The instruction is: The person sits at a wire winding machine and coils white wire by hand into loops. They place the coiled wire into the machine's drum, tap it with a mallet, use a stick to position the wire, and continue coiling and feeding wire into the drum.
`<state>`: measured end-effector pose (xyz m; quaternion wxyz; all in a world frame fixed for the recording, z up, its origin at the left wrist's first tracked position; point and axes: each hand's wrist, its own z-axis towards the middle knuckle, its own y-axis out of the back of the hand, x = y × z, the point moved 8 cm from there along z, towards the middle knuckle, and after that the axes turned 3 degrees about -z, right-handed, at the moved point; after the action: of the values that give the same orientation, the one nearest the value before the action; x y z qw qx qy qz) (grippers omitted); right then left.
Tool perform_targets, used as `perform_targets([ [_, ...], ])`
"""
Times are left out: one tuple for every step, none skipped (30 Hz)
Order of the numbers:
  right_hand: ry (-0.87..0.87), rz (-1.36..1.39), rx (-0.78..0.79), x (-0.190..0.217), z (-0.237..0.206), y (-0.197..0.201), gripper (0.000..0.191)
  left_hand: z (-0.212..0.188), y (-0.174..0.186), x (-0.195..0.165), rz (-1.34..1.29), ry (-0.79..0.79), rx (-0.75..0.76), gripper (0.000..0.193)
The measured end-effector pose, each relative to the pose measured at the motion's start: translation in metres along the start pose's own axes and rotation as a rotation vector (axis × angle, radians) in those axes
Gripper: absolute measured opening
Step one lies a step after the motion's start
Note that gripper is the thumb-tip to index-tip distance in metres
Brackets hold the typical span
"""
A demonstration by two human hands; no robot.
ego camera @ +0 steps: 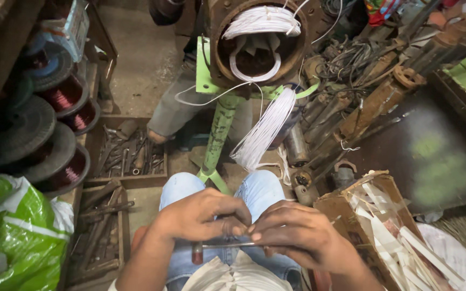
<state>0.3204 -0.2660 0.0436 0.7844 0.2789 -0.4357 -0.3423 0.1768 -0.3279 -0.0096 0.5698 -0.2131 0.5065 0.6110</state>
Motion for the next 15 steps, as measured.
perform_targets([
  [0.003, -0.012, 0.007, -0.001, 0.000, -0.002, 0.024, 0.000, 0.001, 0.002, -0.003, -0.007, 0.019, 0.025],
  [0.005, -0.024, 0.015, -0.004, 0.000, -0.004, 0.022, -0.001, 0.002, 0.005, -0.007, -0.014, 0.037, 0.026],
  [0.007, -0.033, 0.023, -0.006, 0.000, -0.007, 0.020, -0.002, 0.004, 0.008, -0.012, -0.019, 0.055, 0.026],
  [0.001, 0.027, -0.113, -0.007, -0.003, 0.003, 0.015, -0.002, 0.007, 0.014, 0.009, -0.003, 0.044, 0.027],
  [-0.005, 0.087, -0.250, -0.009, -0.007, 0.014, 0.013, -0.001, 0.009, 0.020, 0.029, 0.014, 0.033, 0.028],
  [-0.013, 0.148, -0.387, -0.011, -0.013, 0.021, 0.013, -0.003, 0.013, 0.026, 0.050, 0.033, 0.022, 0.029],
  [0.014, 0.364, -0.755, -0.018, -0.031, 0.043, 0.013, -0.005, 0.023, 0.030, 0.078, 0.033, -0.078, 0.028],
  [0.044, 0.582, -1.125, -0.031, -0.054, 0.055, 0.018, -0.008, 0.033, 0.033, 0.106, 0.037, -0.177, 0.027],
  [0.101, 0.360, -1.211, -0.022, -0.062, 0.058, 0.018, -0.012, 0.043, 0.035, 0.134, 0.041, -0.275, 0.026],
  [0.125, 0.183, -1.231, -0.020, -0.061, 0.060, 0.019, -0.017, 0.051, 0.042, 0.119, 0.105, -0.369, 0.027],
  [0.146, 0.006, -1.259, -0.017, -0.060, 0.060, 0.021, -0.023, 0.059, 0.047, 0.104, 0.167, -0.463, 0.028],
  [0.124, -0.125, -1.230, -0.021, -0.052, 0.060, 0.021, -0.030, 0.066, 0.050, 0.086, 0.231, -0.562, 0.029],
  [0.115, -0.238, -1.195, -0.024, -0.043, 0.057, 0.021, -0.033, 0.068, 0.047, 0.087, 0.207, -0.584, 0.029],
  [0.111, -0.350, -1.162, -0.027, -0.033, 0.054, 0.022, -0.037, 0.069, 0.041, 0.090, 0.181, -0.606, 0.028],
  [0.110, -0.421, -1.121, -0.030, -0.022, 0.049, 0.021, -0.039, 0.071, 0.035, 0.091, 0.156, -0.628, 0.027],
])
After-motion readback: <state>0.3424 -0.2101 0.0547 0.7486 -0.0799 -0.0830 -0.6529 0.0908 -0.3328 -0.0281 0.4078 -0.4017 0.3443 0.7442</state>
